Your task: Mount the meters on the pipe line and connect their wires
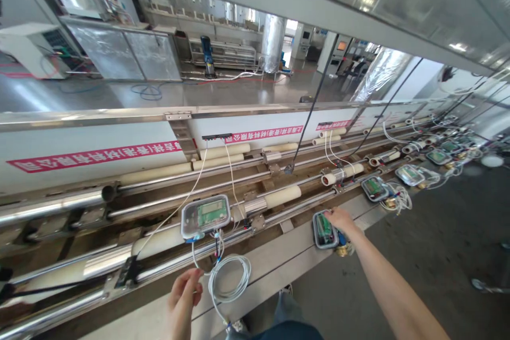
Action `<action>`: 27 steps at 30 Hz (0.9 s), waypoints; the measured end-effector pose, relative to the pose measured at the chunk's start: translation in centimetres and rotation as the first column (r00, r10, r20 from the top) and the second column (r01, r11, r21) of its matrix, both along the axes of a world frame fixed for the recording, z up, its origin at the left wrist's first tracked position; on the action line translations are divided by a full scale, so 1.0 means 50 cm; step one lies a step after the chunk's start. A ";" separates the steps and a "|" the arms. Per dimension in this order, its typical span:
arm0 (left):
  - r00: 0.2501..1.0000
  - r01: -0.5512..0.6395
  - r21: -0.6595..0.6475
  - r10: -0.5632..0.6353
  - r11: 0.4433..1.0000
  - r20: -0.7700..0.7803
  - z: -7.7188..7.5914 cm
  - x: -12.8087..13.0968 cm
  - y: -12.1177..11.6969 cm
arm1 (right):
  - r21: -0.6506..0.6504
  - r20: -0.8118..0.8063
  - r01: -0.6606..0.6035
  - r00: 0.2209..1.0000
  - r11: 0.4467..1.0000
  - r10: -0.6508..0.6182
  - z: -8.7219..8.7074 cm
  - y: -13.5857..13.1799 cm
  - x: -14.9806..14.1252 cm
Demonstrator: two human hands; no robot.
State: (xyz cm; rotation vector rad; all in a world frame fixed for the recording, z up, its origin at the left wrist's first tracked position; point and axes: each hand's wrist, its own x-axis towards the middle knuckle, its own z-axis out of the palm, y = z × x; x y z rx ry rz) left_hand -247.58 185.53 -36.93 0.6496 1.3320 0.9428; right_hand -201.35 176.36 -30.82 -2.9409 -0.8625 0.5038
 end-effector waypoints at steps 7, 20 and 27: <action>0.971 0.220 0.055 -0.224 0.974 0.078 0.028 0.226 -0.073 | 0.066 -0.254 -0.052 0.965 0.997 0.067 0.002 0.029 0.064; 0.875 0.428 -0.105 -0.381 0.898 0.300 0.098 0.706 -0.167 | 0.526 -0.739 0.281 0.618 0.803 0.268 0.042 0.021 0.206; 0.913 0.327 -0.074 -0.295 0.942 0.282 0.148 0.845 -0.046 | 0.560 -0.817 0.525 0.478 0.641 0.323 0.035 0.107 0.238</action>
